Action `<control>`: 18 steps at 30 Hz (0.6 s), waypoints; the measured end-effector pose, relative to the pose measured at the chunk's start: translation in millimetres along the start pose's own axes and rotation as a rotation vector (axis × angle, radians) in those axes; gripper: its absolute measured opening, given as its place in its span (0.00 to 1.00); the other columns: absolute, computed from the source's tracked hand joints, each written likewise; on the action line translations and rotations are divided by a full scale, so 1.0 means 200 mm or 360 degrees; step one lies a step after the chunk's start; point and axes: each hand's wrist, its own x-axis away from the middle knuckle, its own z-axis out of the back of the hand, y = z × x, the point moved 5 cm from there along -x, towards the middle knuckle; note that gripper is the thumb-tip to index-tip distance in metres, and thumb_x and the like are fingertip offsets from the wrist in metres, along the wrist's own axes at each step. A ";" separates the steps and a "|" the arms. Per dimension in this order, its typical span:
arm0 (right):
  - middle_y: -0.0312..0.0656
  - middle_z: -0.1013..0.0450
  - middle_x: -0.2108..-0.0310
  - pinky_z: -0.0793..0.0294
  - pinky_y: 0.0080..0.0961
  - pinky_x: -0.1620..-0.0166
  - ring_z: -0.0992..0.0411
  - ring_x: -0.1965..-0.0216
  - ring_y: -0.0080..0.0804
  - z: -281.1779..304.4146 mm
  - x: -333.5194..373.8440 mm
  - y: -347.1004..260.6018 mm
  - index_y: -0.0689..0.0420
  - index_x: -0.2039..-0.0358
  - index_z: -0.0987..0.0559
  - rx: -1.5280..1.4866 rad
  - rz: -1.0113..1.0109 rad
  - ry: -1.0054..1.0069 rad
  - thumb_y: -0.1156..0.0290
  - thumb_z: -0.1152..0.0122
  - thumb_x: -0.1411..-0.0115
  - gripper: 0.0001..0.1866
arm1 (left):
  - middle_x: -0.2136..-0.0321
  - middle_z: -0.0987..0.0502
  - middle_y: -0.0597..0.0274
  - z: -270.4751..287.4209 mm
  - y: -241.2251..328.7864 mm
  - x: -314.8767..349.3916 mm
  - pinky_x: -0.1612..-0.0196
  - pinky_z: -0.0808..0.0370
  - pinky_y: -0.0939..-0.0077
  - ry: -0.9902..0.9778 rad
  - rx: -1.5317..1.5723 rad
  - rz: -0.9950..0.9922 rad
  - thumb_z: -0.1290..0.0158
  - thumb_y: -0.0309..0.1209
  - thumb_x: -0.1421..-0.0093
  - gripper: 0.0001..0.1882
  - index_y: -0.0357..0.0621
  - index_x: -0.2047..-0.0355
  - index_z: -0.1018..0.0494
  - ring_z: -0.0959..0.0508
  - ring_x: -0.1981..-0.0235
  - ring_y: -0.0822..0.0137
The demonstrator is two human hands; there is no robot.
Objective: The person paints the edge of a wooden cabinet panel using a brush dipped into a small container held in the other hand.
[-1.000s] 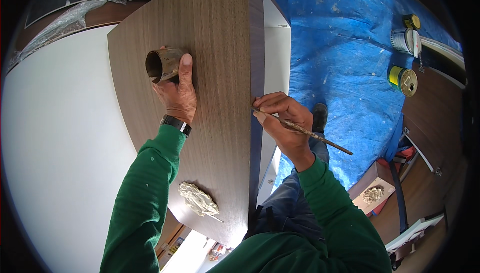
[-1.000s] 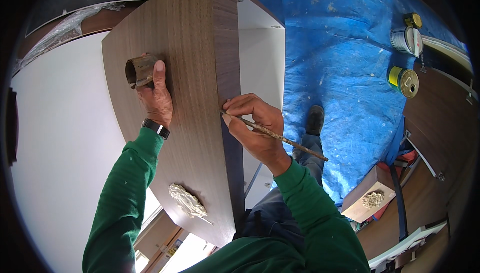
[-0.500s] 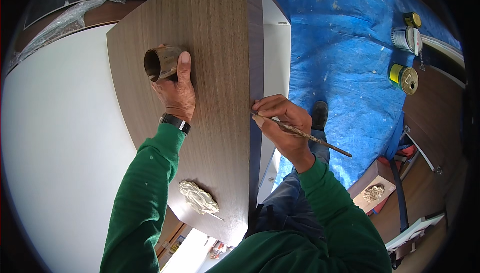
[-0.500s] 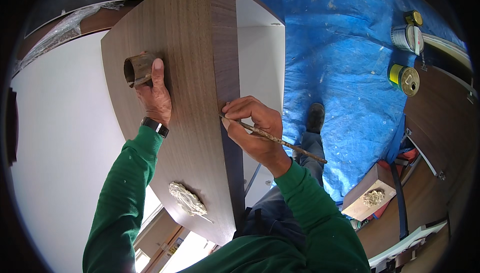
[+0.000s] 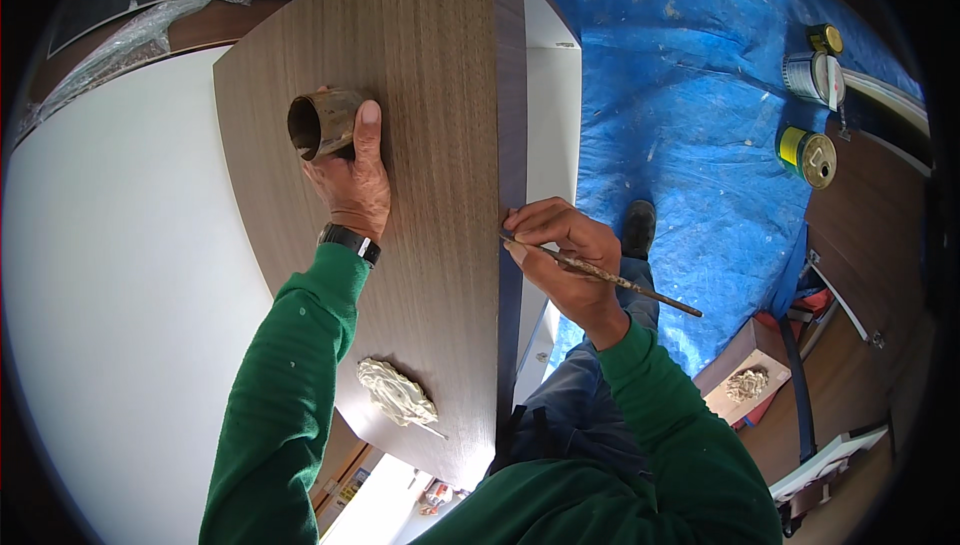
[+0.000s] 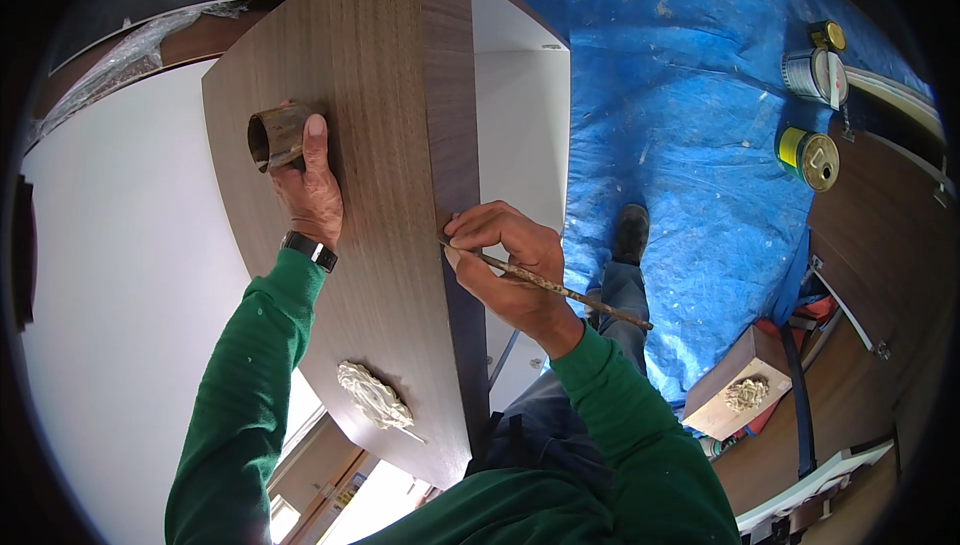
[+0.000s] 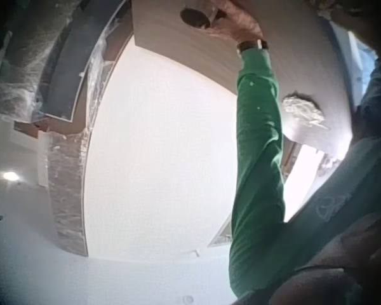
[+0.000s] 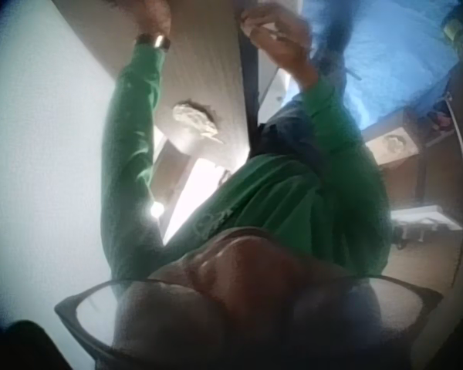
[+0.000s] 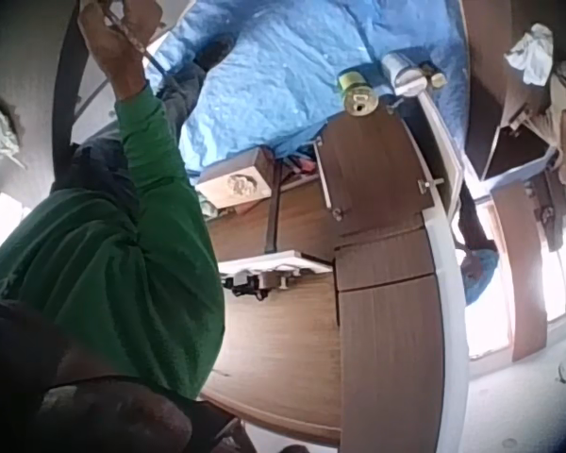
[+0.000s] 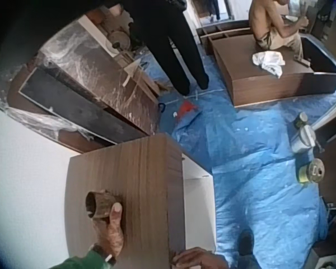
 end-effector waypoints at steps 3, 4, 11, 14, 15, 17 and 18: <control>0.53 0.20 0.63 0.16 0.40 0.46 0.19 0.53 0.43 0.01 0.01 -0.02 0.65 0.67 0.20 -0.0137 -0.0102 0.0005 0.92 0.35 0.45 0.09 | 0.50 0.22 0.55 0.02 0.00 0.00 0.42 0.26 0.64 0.0005 -0.0052 -0.0020 0.31 0.61 0.43 0.48 0.35 0.37 0.30 0.22 0.48 0.60; 0.54 0.20 0.62 0.16 0.40 0.46 0.19 0.52 0.43 0.01 0.01 -0.03 0.65 0.66 0.21 -0.0195 -0.0145 0.0011 0.92 0.35 0.45 0.10 | 0.50 0.22 0.54 0.02 0.00 0.00 0.42 0.26 0.64 0.0011 -0.0042 -0.0033 0.31 0.61 0.43 0.48 0.35 0.37 0.30 0.22 0.48 0.60; 0.52 0.20 0.61 0.17 0.32 0.49 0.19 0.54 0.38 0.10 0.06 -0.16 0.65 0.63 0.21 -0.0249 -0.0132 0.0161 0.90 0.35 0.42 0.09 | 0.49 0.22 0.53 0.03 -0.05 0.00 0.41 0.25 0.59 0.0041 -0.0025 -0.0037 0.31 0.62 0.45 0.47 0.35 0.39 0.28 0.21 0.47 0.58; 0.52 0.19 0.60 0.18 0.31 0.49 0.19 0.54 0.36 0.13 0.15 -0.24 0.65 0.62 0.21 -0.0244 -0.0210 0.0194 0.89 0.34 0.40 0.08 | 0.49 0.21 0.53 0.05 -0.03 0.01 0.42 0.25 0.59 0.0055 -0.0019 -0.0030 0.30 0.61 0.45 0.46 0.36 0.41 0.27 0.21 0.48 0.58; 0.51 0.19 0.60 0.18 0.31 0.49 0.19 0.54 0.35 0.15 0.19 -0.26 0.65 0.62 0.21 -0.0258 -0.0236 0.0231 0.88 0.34 0.39 0.07 | 0.50 0.21 0.54 0.02 -0.03 0.02 0.42 0.25 0.59 0.0048 0.0001 -0.0024 0.30 0.61 0.45 0.45 0.36 0.41 0.27 0.21 0.48 0.58; 0.50 0.19 0.59 0.18 0.30 0.49 0.18 0.54 0.34 0.17 0.29 -0.31 0.65 0.62 0.21 -0.0248 -0.0292 0.0220 0.86 0.33 0.38 0.07 | 0.51 0.20 0.54 0.05 -0.02 0.01 0.42 0.25 0.59 0.0022 0.0073 -0.0022 0.30 0.59 0.45 0.45 0.35 0.40 0.28 0.21 0.49 0.59; 0.50 0.19 0.59 0.18 0.29 0.50 0.18 0.54 0.33 0.19 0.35 -0.33 0.65 0.62 0.21 -0.0193 -0.0321 0.0190 0.85 0.32 0.37 0.06 | 0.52 0.20 0.55 0.03 -0.02 0.01 0.42 0.25 0.60 0.0000 0.0120 -0.0017 0.30 0.59 0.45 0.45 0.35 0.40 0.28 0.21 0.49 0.59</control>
